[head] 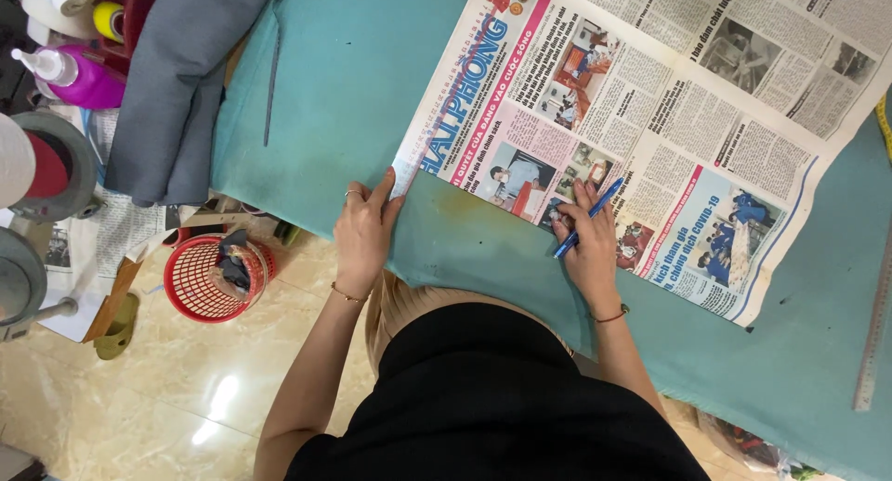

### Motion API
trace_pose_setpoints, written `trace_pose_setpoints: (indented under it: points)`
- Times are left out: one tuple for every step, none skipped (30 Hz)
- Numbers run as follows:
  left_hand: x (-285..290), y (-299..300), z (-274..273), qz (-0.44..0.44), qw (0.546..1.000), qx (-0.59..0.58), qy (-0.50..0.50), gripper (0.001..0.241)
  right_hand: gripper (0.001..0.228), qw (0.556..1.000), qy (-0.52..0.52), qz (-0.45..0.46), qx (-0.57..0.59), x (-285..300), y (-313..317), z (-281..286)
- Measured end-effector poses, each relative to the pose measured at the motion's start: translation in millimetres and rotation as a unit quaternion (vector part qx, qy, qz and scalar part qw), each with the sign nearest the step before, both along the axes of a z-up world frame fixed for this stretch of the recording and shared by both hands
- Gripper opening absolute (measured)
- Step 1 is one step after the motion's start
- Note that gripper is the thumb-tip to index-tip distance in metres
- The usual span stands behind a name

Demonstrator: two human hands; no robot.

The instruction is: The recorder is using a newspaper, iron, ruler, and pen to create or flatten sewing patterns on a table.

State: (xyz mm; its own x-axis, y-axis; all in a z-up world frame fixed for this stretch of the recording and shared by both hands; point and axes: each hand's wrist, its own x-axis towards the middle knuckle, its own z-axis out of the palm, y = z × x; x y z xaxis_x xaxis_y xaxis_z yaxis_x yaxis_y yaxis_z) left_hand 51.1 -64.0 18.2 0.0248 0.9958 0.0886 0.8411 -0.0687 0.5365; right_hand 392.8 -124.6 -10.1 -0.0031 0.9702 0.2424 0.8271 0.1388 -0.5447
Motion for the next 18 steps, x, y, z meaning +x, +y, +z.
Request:
trace_pose_setpoints:
  points:
    - [0,0,2,-0.001,1.000,0.000,0.000,0.044,0.022,1.000,0.000,-0.001,0.000,0,0,0]
    - [0,1,4,0.004,1.000,-0.009,0.002,0.043,0.022,1.000,0.003,0.001,0.005,0,0,0]
    - [0,1,6,0.009,1.000,-0.019,0.004,0.043,0.022,1.000,0.006,0.003,0.009,0,0,0]
    - [-1,0,3,0.009,1.000,-0.019,0.004,0.043,0.022,1.000,0.006,0.003,0.009,0,0,0]
    - [-2,0,1,0.002,1.000,-0.008,0.003,0.043,0.022,1.000,0.003,0.003,0.008,0,0,0]
    - [-3,0,-1,-0.005,1.000,0.004,0.002,0.044,0.022,1.000,0.000,0.002,0.008,0,0,0]
    - [-3,0,0,-0.005,1.000,0.004,0.002,0.044,0.022,1.000,0.000,0.002,0.008,0,0,0]
    - [-3,0,0,-0.004,1.000,-0.002,0.000,0.044,0.022,1.000,-0.002,0.001,0.004,0,0,1]
    - [-3,0,1,-0.002,1.000,-0.008,-0.002,0.044,0.022,1.000,-0.003,0.000,0.001,0,1,1]
    - [-4,1,2,-0.002,1.000,-0.007,-0.002,0.044,0.022,1.000,-0.003,0.000,0.002,0,1,0]
    - [-5,1,2,0.001,1.000,-0.020,-0.006,0.044,0.022,1.000,-0.002,0.000,-0.001,0,1,1]
    - [-5,1,3,0.005,0.999,-0.034,-0.010,0.044,0.023,1.000,-0.002,-0.001,-0.004,0,1,1]
    - [-7,0,2,0.005,0.999,-0.034,-0.010,0.044,0.023,1.000,-0.002,0.000,-0.004,0,0,1]
    - [-9,-1,1,0.000,0.999,-0.030,-0.014,0.044,0.022,1.000,-0.003,0.001,-0.004,0,0,2]
    - [-11,-2,1,-0.006,1.000,-0.025,-0.017,0.044,0.021,1.000,-0.004,0.002,-0.003,0,1,2]
    - [-12,-2,2,-0.005,1.000,-0.025,-0.016,0.044,0.021,1.000,-0.004,0.003,-0.003,0,1,2]
    - [-13,-2,2,-0.004,1.000,-0.023,-0.015,0.043,0.022,1.000,-0.004,0.004,-0.010,0,1,2]
    - [-14,-3,3,-0.003,1.000,-0.022,-0.014,0.043,0.022,1.000,-0.004,0.005,-0.016,1,0,2]
